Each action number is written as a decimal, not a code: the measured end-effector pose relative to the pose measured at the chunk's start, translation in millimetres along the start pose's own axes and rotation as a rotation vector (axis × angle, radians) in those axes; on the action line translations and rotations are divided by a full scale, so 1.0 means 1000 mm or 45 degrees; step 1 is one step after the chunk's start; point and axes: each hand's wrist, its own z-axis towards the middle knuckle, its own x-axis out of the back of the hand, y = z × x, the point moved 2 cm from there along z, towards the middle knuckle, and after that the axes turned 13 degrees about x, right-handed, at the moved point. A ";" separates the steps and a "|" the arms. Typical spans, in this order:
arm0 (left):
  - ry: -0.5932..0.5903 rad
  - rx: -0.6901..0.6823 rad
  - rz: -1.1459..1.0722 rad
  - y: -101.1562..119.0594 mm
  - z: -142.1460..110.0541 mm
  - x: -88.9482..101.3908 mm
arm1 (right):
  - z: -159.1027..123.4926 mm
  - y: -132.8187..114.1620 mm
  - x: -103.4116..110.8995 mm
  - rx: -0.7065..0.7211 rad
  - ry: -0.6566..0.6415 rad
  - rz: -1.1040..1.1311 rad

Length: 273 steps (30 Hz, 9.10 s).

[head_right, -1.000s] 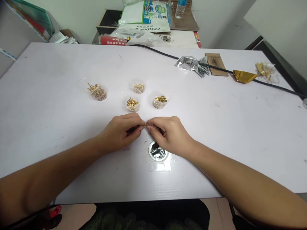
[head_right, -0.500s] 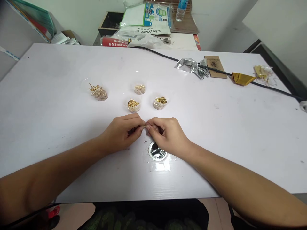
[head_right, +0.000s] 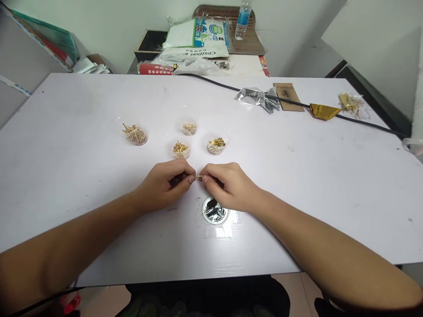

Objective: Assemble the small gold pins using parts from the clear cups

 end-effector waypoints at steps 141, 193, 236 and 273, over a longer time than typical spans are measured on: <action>-0.467 -0.271 -0.002 0.003 -0.009 0.002 | 0.004 -0.007 -0.005 0.167 0.351 -0.012; -0.350 -0.142 -0.043 -0.003 -0.009 -0.004 | 0.089 0.010 0.060 -0.729 -0.651 -0.925; -0.385 0.277 1.504 0.055 0.080 0.045 | 0.064 -0.046 0.093 0.219 0.116 -0.426; -0.158 0.430 -1.319 0.003 0.005 -0.029 | 0.000 0.010 -0.014 -0.252 0.539 0.791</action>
